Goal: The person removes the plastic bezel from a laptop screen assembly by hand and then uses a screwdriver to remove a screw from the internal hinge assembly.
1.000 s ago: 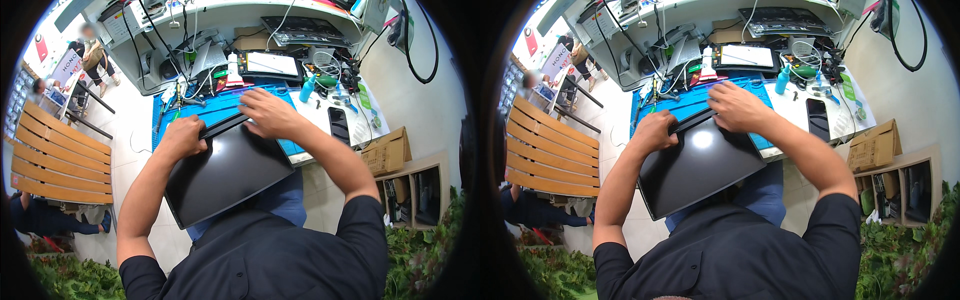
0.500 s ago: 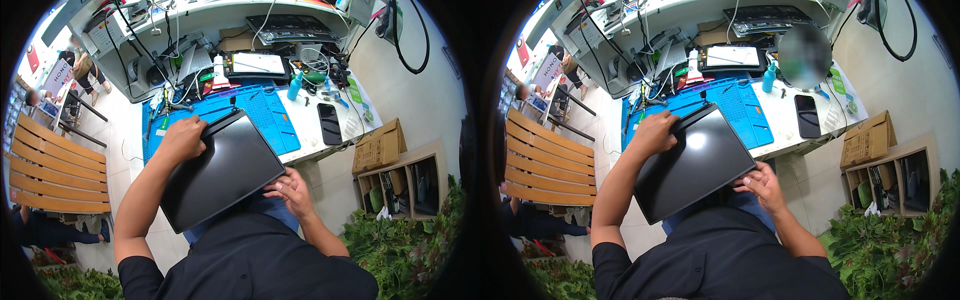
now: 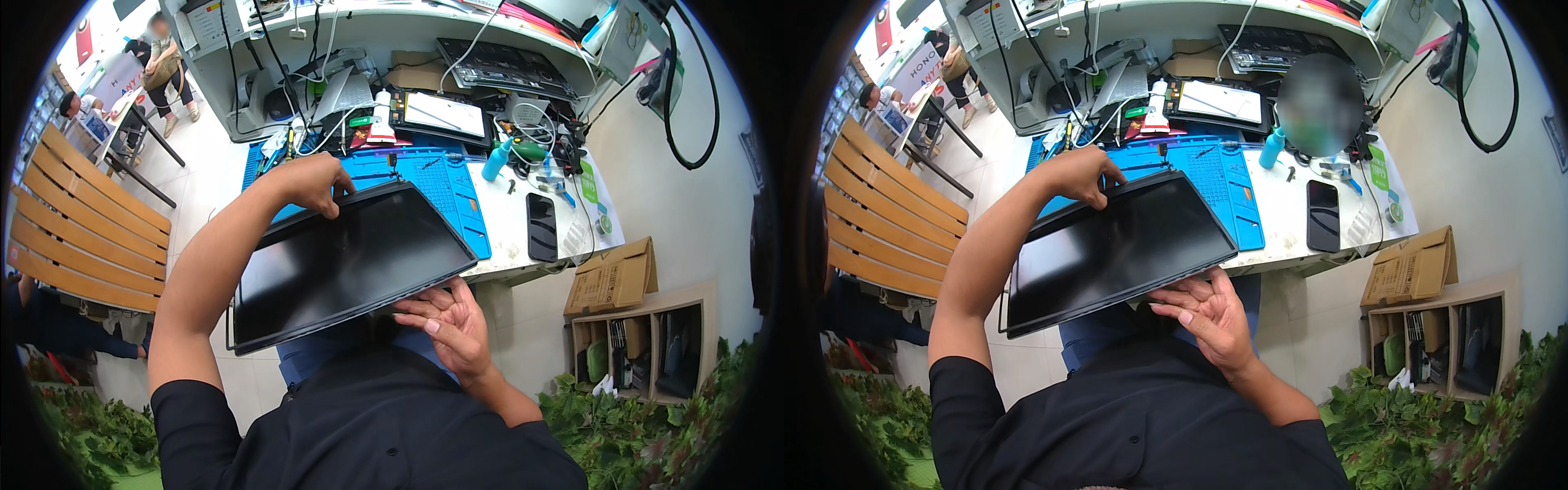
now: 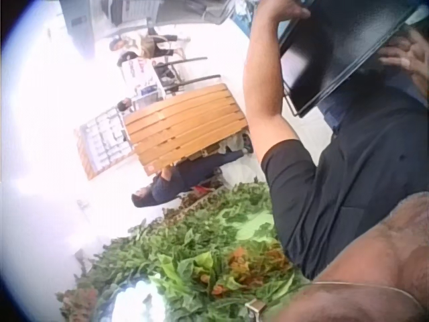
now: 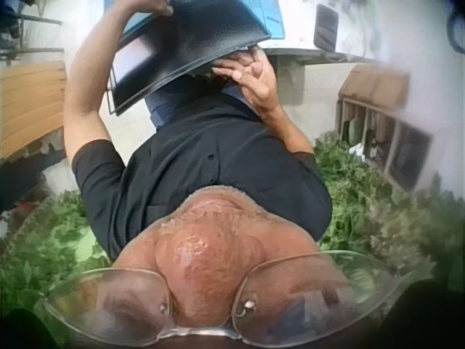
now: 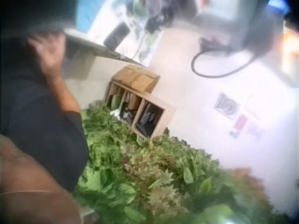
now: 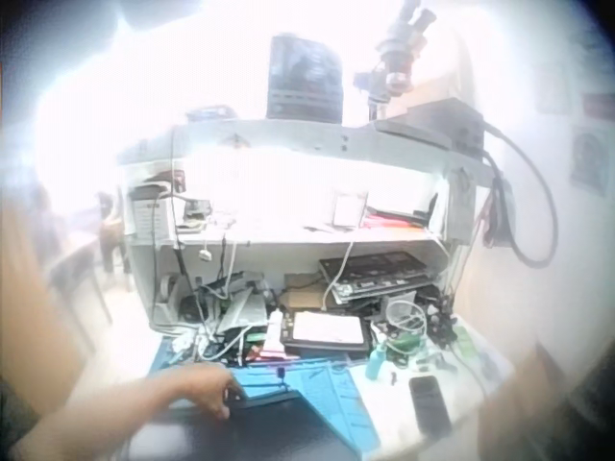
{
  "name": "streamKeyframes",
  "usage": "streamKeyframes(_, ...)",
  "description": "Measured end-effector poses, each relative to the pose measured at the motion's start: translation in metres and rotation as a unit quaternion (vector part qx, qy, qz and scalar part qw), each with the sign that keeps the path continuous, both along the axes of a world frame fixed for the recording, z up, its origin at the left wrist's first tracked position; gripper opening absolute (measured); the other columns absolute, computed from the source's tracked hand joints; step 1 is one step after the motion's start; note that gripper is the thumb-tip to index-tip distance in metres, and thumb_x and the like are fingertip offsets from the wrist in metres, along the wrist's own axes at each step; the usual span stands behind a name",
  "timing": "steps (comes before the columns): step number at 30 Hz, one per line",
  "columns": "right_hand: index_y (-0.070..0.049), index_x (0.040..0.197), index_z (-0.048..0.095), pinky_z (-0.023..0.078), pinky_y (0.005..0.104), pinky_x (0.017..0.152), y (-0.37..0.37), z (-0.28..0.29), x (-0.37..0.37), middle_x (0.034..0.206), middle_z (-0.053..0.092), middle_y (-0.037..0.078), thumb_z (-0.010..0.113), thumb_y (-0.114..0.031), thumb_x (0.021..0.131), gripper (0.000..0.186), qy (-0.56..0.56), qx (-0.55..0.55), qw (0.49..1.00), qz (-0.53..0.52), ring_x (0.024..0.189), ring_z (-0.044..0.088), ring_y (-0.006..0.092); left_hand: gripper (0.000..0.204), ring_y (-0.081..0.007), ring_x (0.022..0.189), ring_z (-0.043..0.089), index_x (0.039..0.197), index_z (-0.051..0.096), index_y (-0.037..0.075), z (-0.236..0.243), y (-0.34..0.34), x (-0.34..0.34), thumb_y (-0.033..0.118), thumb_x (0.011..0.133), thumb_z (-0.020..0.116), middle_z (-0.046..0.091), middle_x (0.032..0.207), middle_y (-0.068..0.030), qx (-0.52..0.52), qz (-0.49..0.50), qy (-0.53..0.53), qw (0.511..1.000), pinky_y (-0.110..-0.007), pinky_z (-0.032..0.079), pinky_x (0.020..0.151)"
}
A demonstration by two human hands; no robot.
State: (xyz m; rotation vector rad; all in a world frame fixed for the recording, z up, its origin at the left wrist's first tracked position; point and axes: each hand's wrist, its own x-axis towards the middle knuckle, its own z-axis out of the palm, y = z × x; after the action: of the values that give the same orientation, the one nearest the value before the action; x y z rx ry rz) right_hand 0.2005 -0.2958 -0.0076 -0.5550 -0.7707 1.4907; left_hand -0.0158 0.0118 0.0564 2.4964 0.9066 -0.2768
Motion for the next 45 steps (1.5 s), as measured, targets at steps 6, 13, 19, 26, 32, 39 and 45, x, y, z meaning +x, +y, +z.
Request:
streamKeyframes(6, -0.001, 0.17, 0.006, 0.052, 0.055, 0.116, 0.009, 0.019, -0.003, 0.153, 0.053, 0.031, 0.06, 0.006, 0.099, 0.089, 0.0, 0.019, 1.0, 0.0, 0.142, 0.059, 0.0456, 0.061, -0.0237, 0.09, 0.079, 0.131, 0.078, 0.002, 0.002, 0.008, 0.002, 0.014, 0.071, 0.079, 0.082, 0.104, -0.0111, -0.052, 0.003, 0.009, 0.999, -0.035, 0.062, 0.083)
streamKeyframes(13, -0.006, 0.17, -0.002, 0.055, 0.0529, 0.113, 0.024, 0.011, -0.003, 0.147, 0.057, 0.031, 0.061, 0.005, 0.099, 0.095, -0.017, 0.035, 0.998, -0.044, 0.133, 0.065, 0.0431, 0.062, -0.0226, 0.089, 0.079, 0.131, 0.078, 0.002, -0.004, 0.017, 0.0, 0.015, 0.07, 0.08, 0.081, 0.098, -0.0094, -0.058, -0.004, 0.019, 0.998, -0.035, 0.061, 0.081)
streamKeyframes(19, -0.014, 0.173, -0.011, 0.061, 0.0539, 0.105, 0.028, 0.009, -0.002, 0.143, 0.06, 0.031, 0.061, 0.002, 0.1, 0.104, -0.045, 0.019, 0.993, -0.106, 0.128, 0.069, 0.04, 0.057, -0.0236, 0.085, 0.077, 0.126, 0.079, 0.0, -0.005, 0.019, 0.005, 0.016, 0.071, 0.079, 0.08, 0.095, -0.0088, -0.068, -0.001, 0.005, 0.998, -0.037, 0.06, 0.078)
streamKeyframes(26, -0.012, 0.173, -0.008, 0.062, 0.0546, 0.104, 0.025, 0.007, -0.001, 0.141, 0.062, 0.03, 0.061, -0.002, 0.101, 0.1, -0.04, 0.017, 0.994, -0.098, 0.127, 0.069, 0.0393, 0.056, -0.027, 0.088, 0.076, 0.123, 0.08, 0.001, -0.011, 0.022, 0.004, 0.016, 0.07, 0.08, 0.08, 0.098, -0.0111, -0.071, 0.001, 0.0, 0.997, -0.039, 0.06, 0.08)
streamKeyframes(32, -0.008, 0.173, -0.007, 0.061, 0.0553, 0.105, 0.019, -0.002, 0.003, 0.142, 0.062, 0.029, 0.062, -0.004, 0.1, 0.1, -0.044, 0.007, 0.994, -0.099, 0.127, 0.069, 0.0392, 0.058, -0.0276, 0.09, 0.077, 0.125, 0.079, 0.001, -0.007, 0.017, 0.007, 0.018, 0.07, 0.081, 0.08, 0.099, -0.0111, -0.062, 0.008, 0.011, 0.998, -0.039, 0.06, 0.081)
streamKeyframes(39, 0.001, 0.171, 0.004, 0.063, 0.054, 0.102, 0.002, -0.032, 0.017, 0.141, 0.062, 0.034, 0.054, -0.009, 0.096, 0.09, -0.052, -0.045, 0.992, -0.105, 0.123, 0.072, 0.0426, 0.06, -0.0331, 0.094, 0.077, 0.125, 0.079, 0.002, -0.002, -0.002, 0.008, 0.018, 0.068, 0.083, 0.081, 0.103, -0.0129, 0.022, -0.011, 0.021, 0.999, -0.042, 0.061, 0.085)
streamKeyframes(45, -0.001, 0.171, 0.005, 0.062, 0.052, 0.102, -0.008, -0.053, 0.028, 0.139, 0.062, 0.03, 0.061, -0.007, 0.102, 0.089, -0.045, -0.077, 0.993, -0.079, 0.118, 0.074, 0.0396, 0.06, -0.0386, 0.103, 0.075, 0.127, 0.078, 0.006, -0.005, -0.026, 0.01, 0.016, 0.068, 0.082, 0.079, 0.107, -0.0168, 0.104, -0.006, 0.027, 0.994, -0.046, 0.061, 0.092)
